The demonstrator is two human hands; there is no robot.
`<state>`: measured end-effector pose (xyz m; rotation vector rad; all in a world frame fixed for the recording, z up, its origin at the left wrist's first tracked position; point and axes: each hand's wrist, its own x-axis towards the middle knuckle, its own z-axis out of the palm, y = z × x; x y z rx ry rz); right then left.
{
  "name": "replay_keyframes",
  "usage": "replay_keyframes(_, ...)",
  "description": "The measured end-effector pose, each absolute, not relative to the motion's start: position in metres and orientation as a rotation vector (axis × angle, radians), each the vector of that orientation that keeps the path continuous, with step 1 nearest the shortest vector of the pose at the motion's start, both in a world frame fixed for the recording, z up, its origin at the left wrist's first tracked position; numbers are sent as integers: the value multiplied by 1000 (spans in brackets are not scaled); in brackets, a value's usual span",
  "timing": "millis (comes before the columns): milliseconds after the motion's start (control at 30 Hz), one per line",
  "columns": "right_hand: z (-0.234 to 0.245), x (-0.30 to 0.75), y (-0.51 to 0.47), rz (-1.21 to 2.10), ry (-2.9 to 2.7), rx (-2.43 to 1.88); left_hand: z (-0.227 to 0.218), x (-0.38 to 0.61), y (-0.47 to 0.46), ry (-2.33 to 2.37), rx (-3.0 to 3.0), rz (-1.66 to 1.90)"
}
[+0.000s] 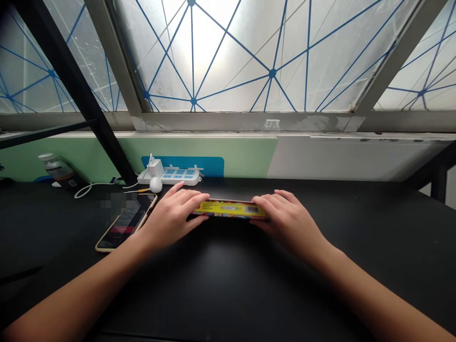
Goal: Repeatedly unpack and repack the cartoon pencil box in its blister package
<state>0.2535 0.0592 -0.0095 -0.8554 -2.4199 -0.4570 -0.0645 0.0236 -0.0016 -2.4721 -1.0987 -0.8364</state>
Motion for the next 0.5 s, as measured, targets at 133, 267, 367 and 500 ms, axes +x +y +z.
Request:
replay_keyframes(133,-15,236,40,-388,-2543,-952,-2,-54,10,-1062,-2627,-674)
replay_keyframes(267,-27,219,25,-339,-2579,-974,-7,-45,5,-1018,-2760,-508)
replay_keyframes(367,-35,212,24,-294,-2597,-958,-8,-44,7,-1087,-2805,-507)
replay_keyframes(500,-36,213,30,-167,-2674,-959,-12,-50,15,-1417,-2735,-444)
